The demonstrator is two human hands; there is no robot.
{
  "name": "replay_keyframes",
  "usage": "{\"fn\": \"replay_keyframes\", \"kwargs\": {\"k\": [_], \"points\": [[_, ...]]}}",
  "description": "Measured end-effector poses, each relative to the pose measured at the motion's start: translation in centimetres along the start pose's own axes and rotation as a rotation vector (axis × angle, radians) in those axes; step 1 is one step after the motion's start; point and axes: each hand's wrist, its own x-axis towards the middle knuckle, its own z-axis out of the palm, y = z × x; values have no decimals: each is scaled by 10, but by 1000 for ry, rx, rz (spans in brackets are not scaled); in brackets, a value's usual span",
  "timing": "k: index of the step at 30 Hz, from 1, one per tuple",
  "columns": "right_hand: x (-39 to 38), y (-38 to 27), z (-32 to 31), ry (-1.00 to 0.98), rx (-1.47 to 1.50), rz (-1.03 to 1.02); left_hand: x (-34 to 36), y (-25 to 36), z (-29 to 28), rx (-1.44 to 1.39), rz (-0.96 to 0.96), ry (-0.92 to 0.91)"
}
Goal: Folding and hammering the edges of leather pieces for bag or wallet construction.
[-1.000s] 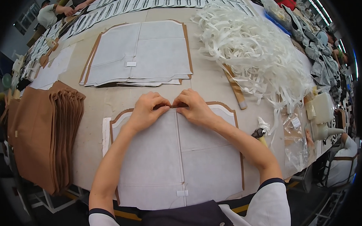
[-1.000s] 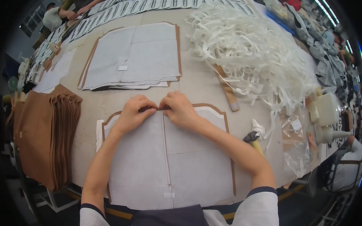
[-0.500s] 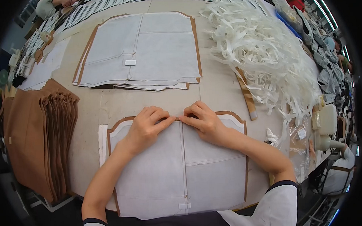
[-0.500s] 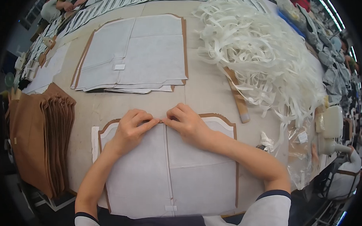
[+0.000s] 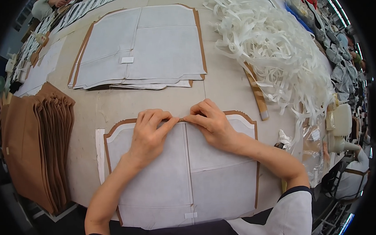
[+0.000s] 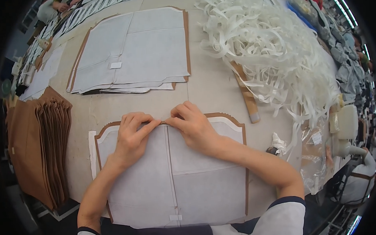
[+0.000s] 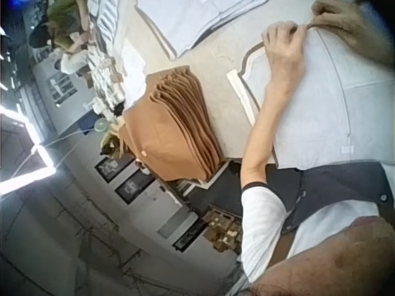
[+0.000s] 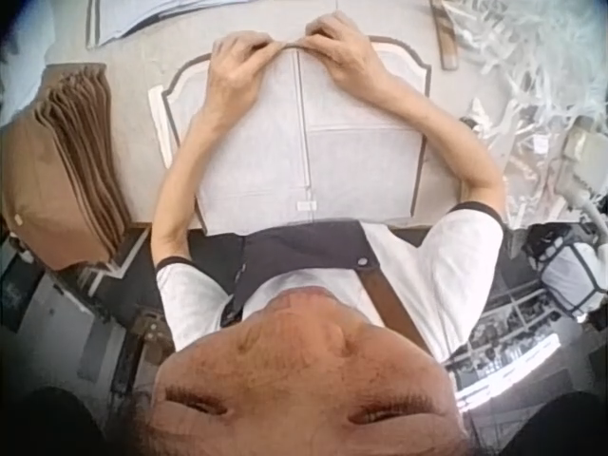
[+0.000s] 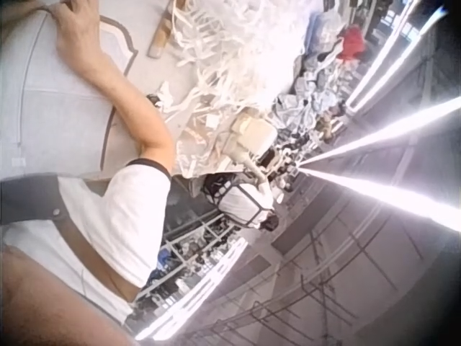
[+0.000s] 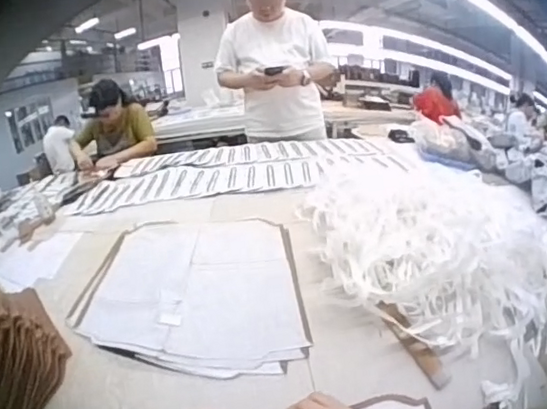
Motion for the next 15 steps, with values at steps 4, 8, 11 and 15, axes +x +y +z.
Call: {"fn": "replay_keyframes", "kwargs": {"k": [4, 8, 11, 15], "points": [[-2, 6, -3, -43, -140, -132, 1, 7, 2, 75, -24, 2], [3, 2, -8, -68, -206, -275, -3, 7, 3, 209, 82, 16], [3, 0, -8, -102, -302, -350, -5, 9, 3, 221, 96, 8], [1, -1, -4, -76, -298, -301, -6, 12, 1, 201, 97, 13]]}}
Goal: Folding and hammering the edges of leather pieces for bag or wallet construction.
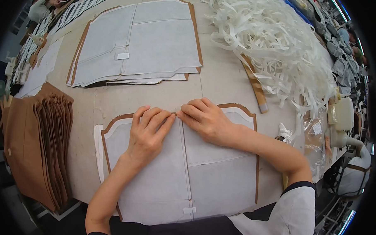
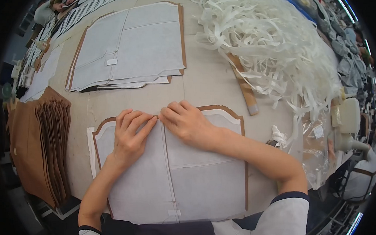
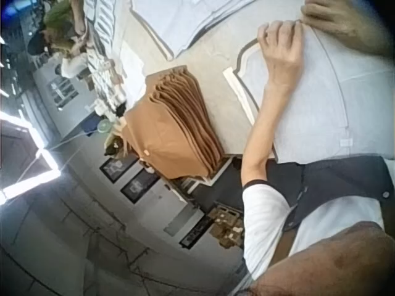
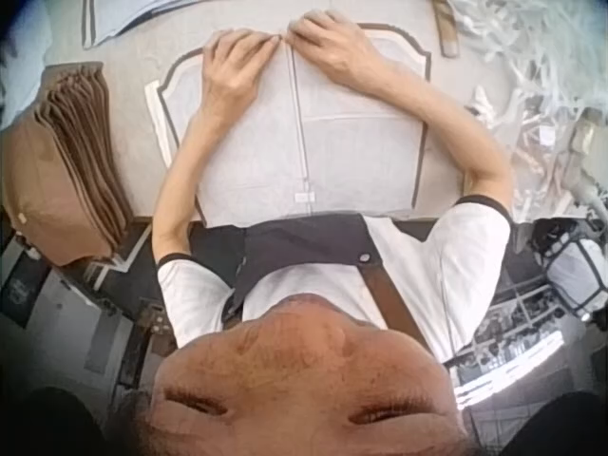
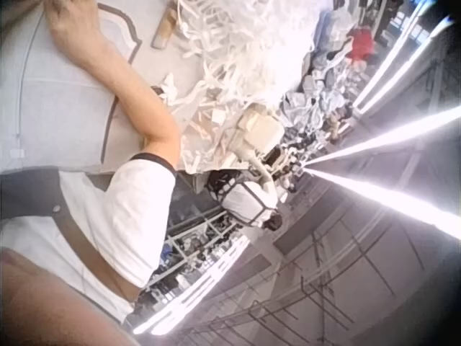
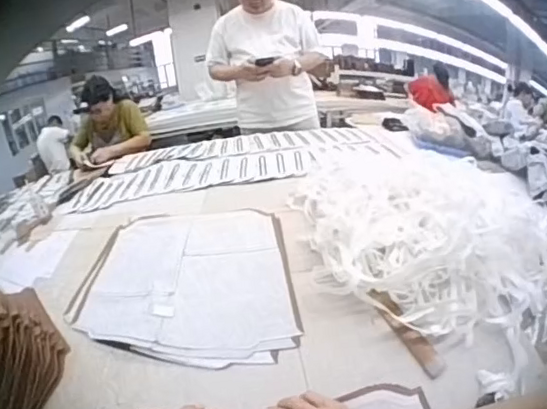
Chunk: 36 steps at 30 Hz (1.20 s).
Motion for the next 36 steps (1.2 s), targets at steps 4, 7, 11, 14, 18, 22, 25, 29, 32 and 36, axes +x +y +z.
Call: {"fn": "replay_keyframes", "kwargs": {"k": [4, 7, 11, 14, 18, 22, 25, 29, 32, 36], "points": [[0, 0, -5, -5, 179, 196, -3, 7, 3, -13, -6, -17], [-1, 2, -19, -56, 419, 482, -6, 12, -1, 19, -10, -44], [-3, -1, -20, -52, 272, 347, -7, 13, -2, 33, -13, -39], [6, -8, -19, -35, 268, 328, -7, 12, -2, 33, -6, -42], [-1, -5, -7, -39, 155, 217, -5, 14, -1, 13, -7, -38], [1, -5, -8, -6, 136, 192, -4, 13, -1, 24, -7, -34], [2, -3, -9, 7, 316, 330, -4, 13, -1, 53, 20, -48], [1, -2, -5, -48, 157, 200, -4, 13, -3, 82, 42, -65], [0, -6, -2, -82, -44, 37, -7, 13, -1, 59, 40, -42], [1, -7, -1, -61, -80, 33, -5, 14, -2, 1, 8, -39]]}}
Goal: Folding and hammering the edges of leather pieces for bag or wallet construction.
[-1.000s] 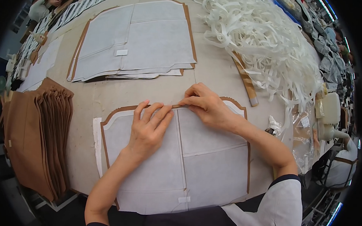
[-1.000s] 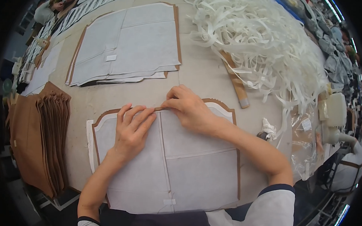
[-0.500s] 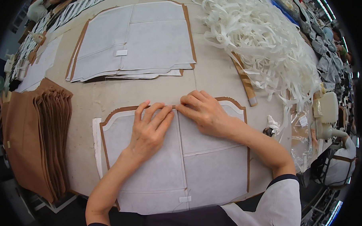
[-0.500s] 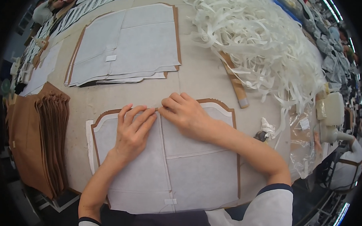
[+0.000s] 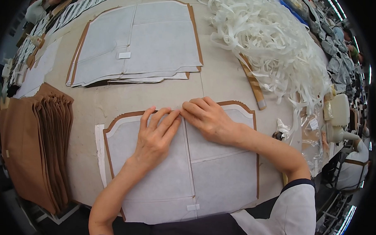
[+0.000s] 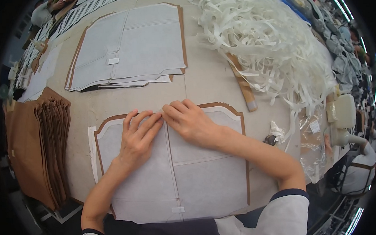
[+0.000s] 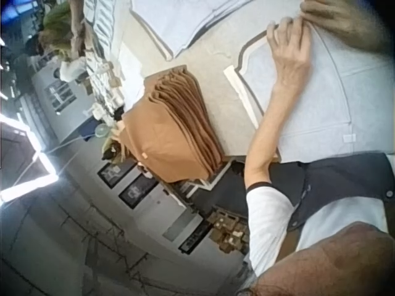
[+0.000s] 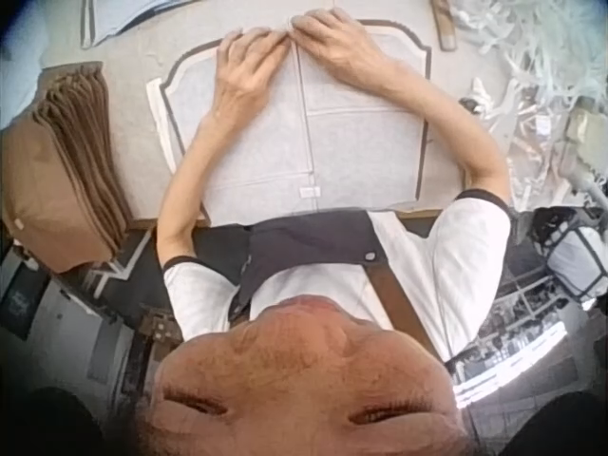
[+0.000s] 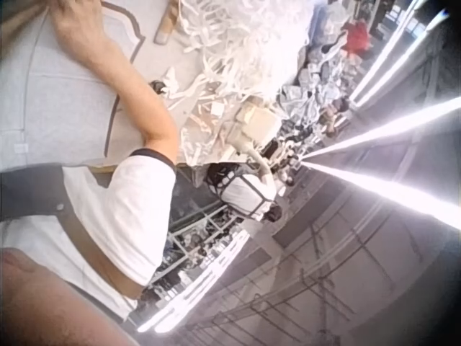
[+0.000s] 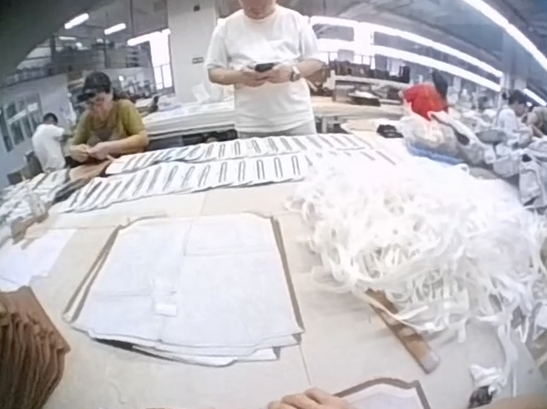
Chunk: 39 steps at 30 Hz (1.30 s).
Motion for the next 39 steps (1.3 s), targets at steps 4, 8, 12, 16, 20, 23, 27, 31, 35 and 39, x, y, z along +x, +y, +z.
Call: {"fn": "replay_keyframes", "kwargs": {"k": [4, 8, 12, 16, 20, 23, 27, 31, 35, 39], "points": [[7, 8, -17, -60, 576, 390, -1, 3, -2, -34, -32, -44], [8, -2, -5, 4, 244, 182, 1, 4, -3, -15, -20, -45], [4, -2, -11, 19, 256, 191, 2, 5, -1, 3, -25, -48], [0, 5, -12, 4, 286, 255, 4, 8, 2, -1, -70, -29], [-9, 12, -1, 58, 297, 176, 10, 23, 10, 42, -161, -31], [-12, 12, 4, 95, 187, 74, 14, 31, 14, 105, -198, -47], [-18, 17, 2, 130, 199, 100, 13, 36, 16, 250, -168, -90], [-34, 23, -13, 80, 202, 150, 21, 49, 16, 324, -201, -161], [-36, 24, -17, 109, 220, 134, 27, 58, 16, 349, -210, -177], [-47, 25, -25, 76, 234, 227, 29, 58, 20, 330, -208, -191]]}}
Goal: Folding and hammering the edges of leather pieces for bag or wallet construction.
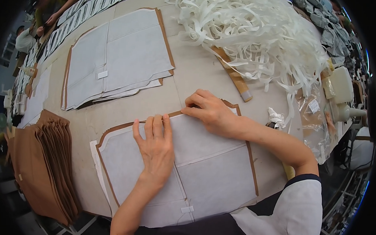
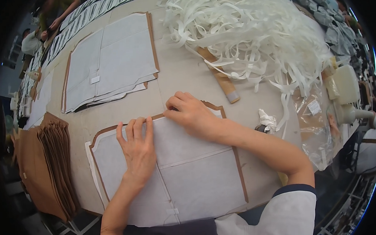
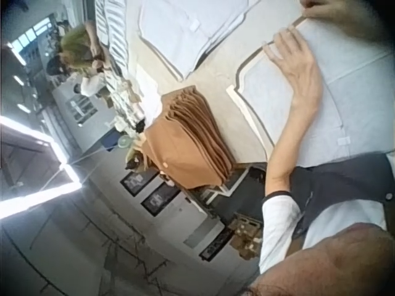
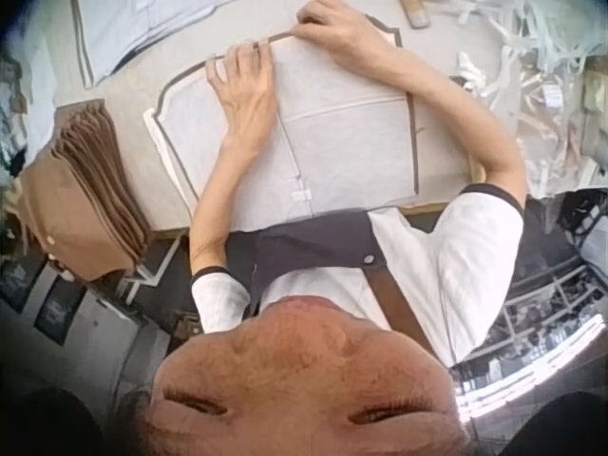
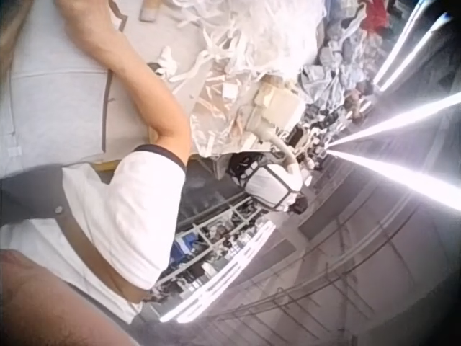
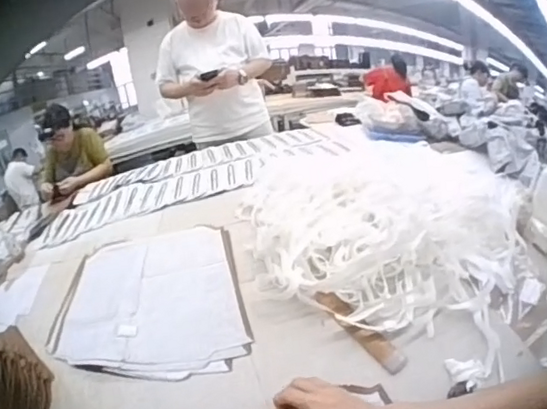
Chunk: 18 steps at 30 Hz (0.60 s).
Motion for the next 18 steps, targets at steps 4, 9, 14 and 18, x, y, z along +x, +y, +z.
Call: {"fn": "replay_keyframes", "kwargs": {"k": [4, 9, 14, 18], "points": [[1, -1, 3, 45, -11, -24, 6, 11, 1, -27, -16, 11], [-9, 2, -12, -7, 8, 73, 5, 12, 7, -17, 50, 37], [-10, -1, -13, 31, -41, 40, 12, 21, 10, -111, 10, 51], [-13, -1, -18, 32, -29, 102, 22, 24, 8, -77, 77, 64]]}}
